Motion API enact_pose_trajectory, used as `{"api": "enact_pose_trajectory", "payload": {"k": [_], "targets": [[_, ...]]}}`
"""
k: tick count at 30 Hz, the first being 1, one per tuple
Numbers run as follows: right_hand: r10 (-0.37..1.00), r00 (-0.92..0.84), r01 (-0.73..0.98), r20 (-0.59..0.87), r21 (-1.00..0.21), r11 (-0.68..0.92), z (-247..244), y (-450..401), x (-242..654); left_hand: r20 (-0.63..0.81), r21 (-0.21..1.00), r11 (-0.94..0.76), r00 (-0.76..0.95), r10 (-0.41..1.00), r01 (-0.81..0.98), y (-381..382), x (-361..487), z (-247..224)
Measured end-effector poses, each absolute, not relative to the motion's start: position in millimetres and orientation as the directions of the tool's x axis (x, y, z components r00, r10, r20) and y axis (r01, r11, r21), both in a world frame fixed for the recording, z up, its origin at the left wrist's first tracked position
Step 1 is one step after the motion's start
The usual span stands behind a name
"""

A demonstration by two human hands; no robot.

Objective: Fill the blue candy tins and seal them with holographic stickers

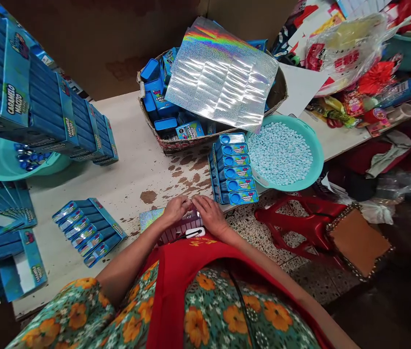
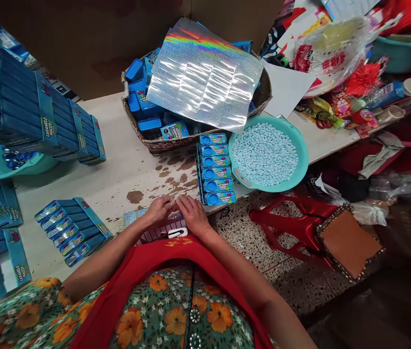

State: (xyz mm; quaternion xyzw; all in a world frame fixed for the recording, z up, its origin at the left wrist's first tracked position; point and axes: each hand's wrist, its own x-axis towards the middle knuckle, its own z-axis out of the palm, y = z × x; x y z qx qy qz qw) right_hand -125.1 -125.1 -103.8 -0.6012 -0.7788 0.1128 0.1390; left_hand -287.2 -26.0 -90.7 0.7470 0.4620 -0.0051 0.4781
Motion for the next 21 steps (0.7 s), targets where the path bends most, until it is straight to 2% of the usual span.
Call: {"api": "enact_pose_trajectory", "payload": {"k": [6, 11, 12, 14, 16, 17, 19, 21], "targets": [[0.952, -0.293, 0.874, 0.094, -0.376, 0.306, -110, -134, -125, -0.518, 0.675, -0.070, 0.539, 0.663, 0.735, -20, -285, -90], [0.984, -0.176, 0.843, 0.018, -0.513, 0.160, -82, -130, -126, -0.498, 0.616, -0.091, 0.476, 0.725, 0.782, -17, -281, -90], [0.990, -0.143, 0.825, 0.014, -0.551, 0.127, -71, -130, -126, -0.459, 0.625, -0.096, 0.464, 0.758, 0.775, -18, -280, -84], [0.996, -0.076, 0.768, 0.037, -0.636, 0.083, -47, -131, -122, -0.355, 0.735, -0.096, 0.500, 0.790, 0.672, -20, -277, -64], [0.997, -0.005, 0.697, 0.071, -0.715, 0.054, -21, -133, -116, -0.295, 0.887, -0.042, 0.634, 0.715, 0.460, -25, -272, -37], [0.996, 0.040, 0.666, 0.083, -0.746, 0.035, -8, -135, -113, -0.295, 0.929, 0.014, 0.718, 0.630, 0.369, -29, -269, -22], [0.985, 0.151, 0.623, 0.089, -0.782, -0.024, 15, -139, -106, -0.344, 0.938, 0.118, 0.824, 0.449, 0.327, -34, -261, 4], [0.957, 0.275, 0.609, 0.095, -0.787, -0.098, 33, -142, -99, -0.400, 0.916, 0.158, 0.830, 0.389, 0.368, -37, -251, 22]]}}
